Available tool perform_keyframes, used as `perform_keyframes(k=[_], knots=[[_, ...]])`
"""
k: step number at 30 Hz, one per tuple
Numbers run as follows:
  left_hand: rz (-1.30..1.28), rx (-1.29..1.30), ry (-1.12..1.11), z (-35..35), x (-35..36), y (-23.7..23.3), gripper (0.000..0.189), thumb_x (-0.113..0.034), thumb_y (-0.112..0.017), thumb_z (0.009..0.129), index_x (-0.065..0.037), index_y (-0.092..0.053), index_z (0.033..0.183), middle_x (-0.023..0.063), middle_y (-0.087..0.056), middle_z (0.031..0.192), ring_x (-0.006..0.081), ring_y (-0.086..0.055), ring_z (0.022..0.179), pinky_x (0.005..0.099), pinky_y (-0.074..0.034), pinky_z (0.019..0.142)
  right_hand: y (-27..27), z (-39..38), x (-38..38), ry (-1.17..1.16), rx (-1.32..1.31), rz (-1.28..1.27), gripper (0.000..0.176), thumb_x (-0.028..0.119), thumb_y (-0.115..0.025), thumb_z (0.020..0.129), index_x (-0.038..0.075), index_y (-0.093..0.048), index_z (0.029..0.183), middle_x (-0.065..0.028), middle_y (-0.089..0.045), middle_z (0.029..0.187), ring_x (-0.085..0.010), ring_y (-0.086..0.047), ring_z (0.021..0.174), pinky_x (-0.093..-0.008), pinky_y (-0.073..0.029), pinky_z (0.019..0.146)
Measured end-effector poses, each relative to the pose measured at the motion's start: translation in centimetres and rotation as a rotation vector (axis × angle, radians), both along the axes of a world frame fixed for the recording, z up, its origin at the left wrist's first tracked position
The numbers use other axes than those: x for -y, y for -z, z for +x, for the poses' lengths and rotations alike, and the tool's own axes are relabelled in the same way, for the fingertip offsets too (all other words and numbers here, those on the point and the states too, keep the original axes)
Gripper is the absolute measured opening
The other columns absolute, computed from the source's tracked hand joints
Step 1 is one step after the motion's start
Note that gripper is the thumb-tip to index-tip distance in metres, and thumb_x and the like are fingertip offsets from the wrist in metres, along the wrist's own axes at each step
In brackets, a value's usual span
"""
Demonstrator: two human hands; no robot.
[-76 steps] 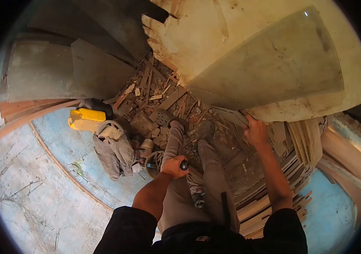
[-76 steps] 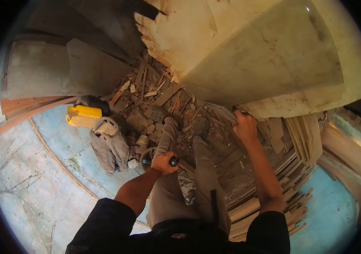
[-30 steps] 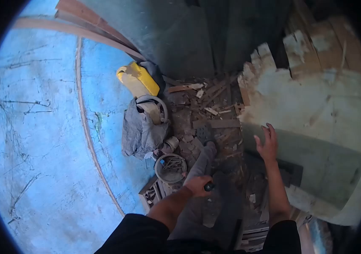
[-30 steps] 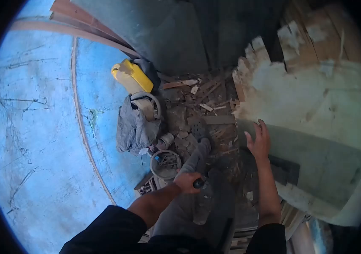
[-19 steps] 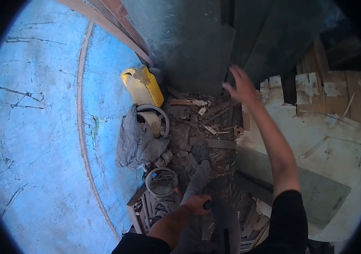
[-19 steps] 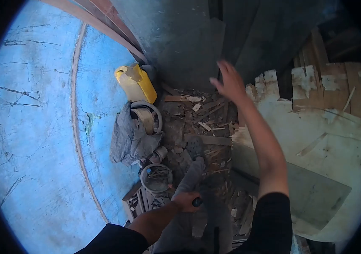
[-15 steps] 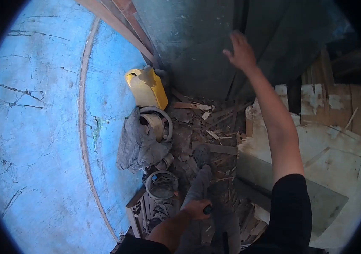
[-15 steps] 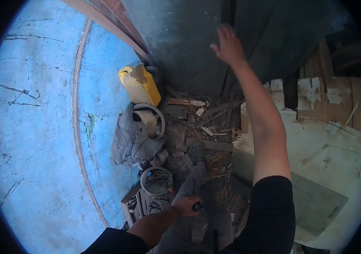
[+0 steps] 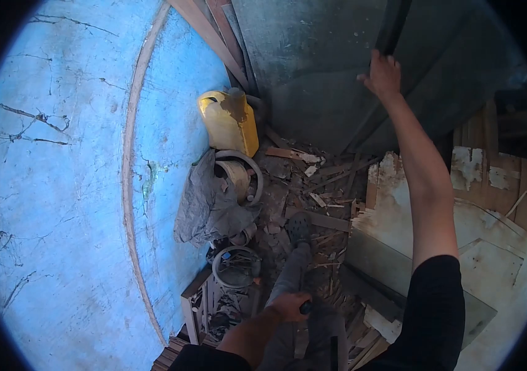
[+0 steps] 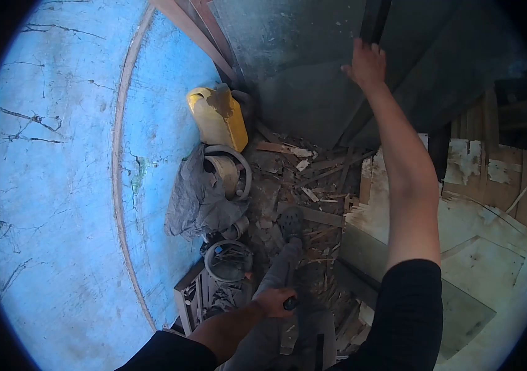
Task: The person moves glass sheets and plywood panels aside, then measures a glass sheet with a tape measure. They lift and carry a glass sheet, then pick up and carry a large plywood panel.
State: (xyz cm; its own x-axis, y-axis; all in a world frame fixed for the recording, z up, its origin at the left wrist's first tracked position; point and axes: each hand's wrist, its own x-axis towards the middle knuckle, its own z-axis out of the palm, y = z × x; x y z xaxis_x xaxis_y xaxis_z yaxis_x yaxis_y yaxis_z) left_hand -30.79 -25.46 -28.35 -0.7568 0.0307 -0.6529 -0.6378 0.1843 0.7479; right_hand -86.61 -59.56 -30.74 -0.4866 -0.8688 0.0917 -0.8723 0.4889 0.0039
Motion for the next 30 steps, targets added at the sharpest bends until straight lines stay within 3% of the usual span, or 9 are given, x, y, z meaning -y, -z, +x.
perform_keyframes(k=[1,3,5,7,10,15,23,30], knots=[[-0.002,-0.001,-0.005,-0.1,0.0,0.0,0.053,-0.039,-0.075,0.08,-0.013,-0.057,0.122,0.0143,-0.066,0.117,0.0369,-0.067,0.106,0.0482,-0.053,0.089,-1.2,1.0,-0.8,-0.005,-0.001,-0.002,0.068,0.033,-0.084,0.08,0.006,-0.05,0.132,-0.0148,-0.069,0.12,-0.0343,-0.056,0.123,-0.048,-0.041,0.105],[-0.014,-0.018,-0.022,0.0,-0.1,0.1,0.052,-0.038,-0.075,0.08,-0.013,-0.056,0.121,0.0139,-0.066,0.116,0.0374,-0.067,0.105,0.0487,-0.053,0.088,-3.8,4.0,-2.9,-0.162,0.072,0.134,0.057,0.034,-0.087,0.075,0.004,-0.065,0.119,-0.0159,-0.073,0.106,-0.0354,-0.066,0.111,-0.0485,-0.05,0.096],[-0.029,-0.033,-0.024,-0.2,-0.1,0.3,0.051,-0.038,-0.075,0.08,-0.013,-0.056,0.121,0.0136,-0.066,0.116,0.0376,-0.067,0.104,0.0493,-0.053,0.088,-4.5,6.1,-4.5,-0.267,0.158,0.351,0.028,0.026,-0.08,0.077,0.005,-0.077,0.095,-0.0165,-0.075,0.093,-0.0358,-0.073,0.094,-0.0478,-0.057,0.083],[-0.032,-0.054,-0.019,-0.2,-0.4,0.4,0.051,-0.038,-0.075,0.08,-0.013,-0.056,0.12,0.0133,-0.066,0.116,0.0378,-0.067,0.103,0.0498,-0.053,0.087,-2.8,8.8,-6.0,-0.304,0.086,0.353,0.014,0.016,-0.07,0.079,0.006,-0.079,0.082,-0.0165,-0.076,0.089,-0.0347,-0.075,0.086,-0.0451,-0.06,0.074],[-0.08,-0.025,0.026,-0.5,-0.5,0.3,0.05,-0.04,-0.075,0.079,-0.015,-0.058,0.119,0.0112,-0.068,0.113,0.0356,-0.069,0.099,0.0476,-0.055,0.084,-1.3,11.5,-7.6,-0.36,0.215,0.379,0.018,0.009,-0.062,0.081,0.004,-0.079,0.085,-0.0184,-0.075,0.089,-0.0355,-0.074,0.088,-0.0453,-0.059,0.078],[-0.094,-0.001,0.067,-0.2,-1.6,0.3,0.05,-0.044,-0.075,0.082,-0.015,-0.058,0.12,0.0108,-0.067,0.114,0.0354,-0.069,0.099,0.0483,-0.055,0.084,-3.0,12.8,-10.4,-0.439,0.28,0.317,0.018,0.008,-0.063,0.078,0.0,-0.078,0.085,-0.021,-0.074,0.086,-0.0364,-0.073,0.087,-0.0449,-0.058,0.077],[-0.052,0.044,0.107,-0.4,-3.0,-0.2,0.051,-0.039,-0.075,0.083,-0.016,-0.055,0.123,0.0113,-0.064,0.119,0.0377,-0.067,0.104,0.051,-0.054,0.088,-16.4,13.3,-24.2,-0.321,0.286,0.243,0.012,0.001,-0.065,0.074,-0.002,-0.074,0.082,-0.0263,-0.067,0.075,-0.042,-0.069,0.076,-0.0482,-0.055,0.07],[-0.095,0.069,0.156,-0.6,-4.9,0.6,0.054,-0.039,-0.078,0.078,-0.016,-0.059,0.123,0.0131,-0.066,0.121,0.0368,-0.068,0.103,0.0493,-0.054,0.088,-24.1,16.4,-39.4,0.064,0.5,0.445,0.011,0.006,-0.072,0.077,-0.001,-0.071,0.085,-0.0258,-0.065,0.07,-0.0423,-0.067,0.072,-0.0502,-0.053,0.071]])
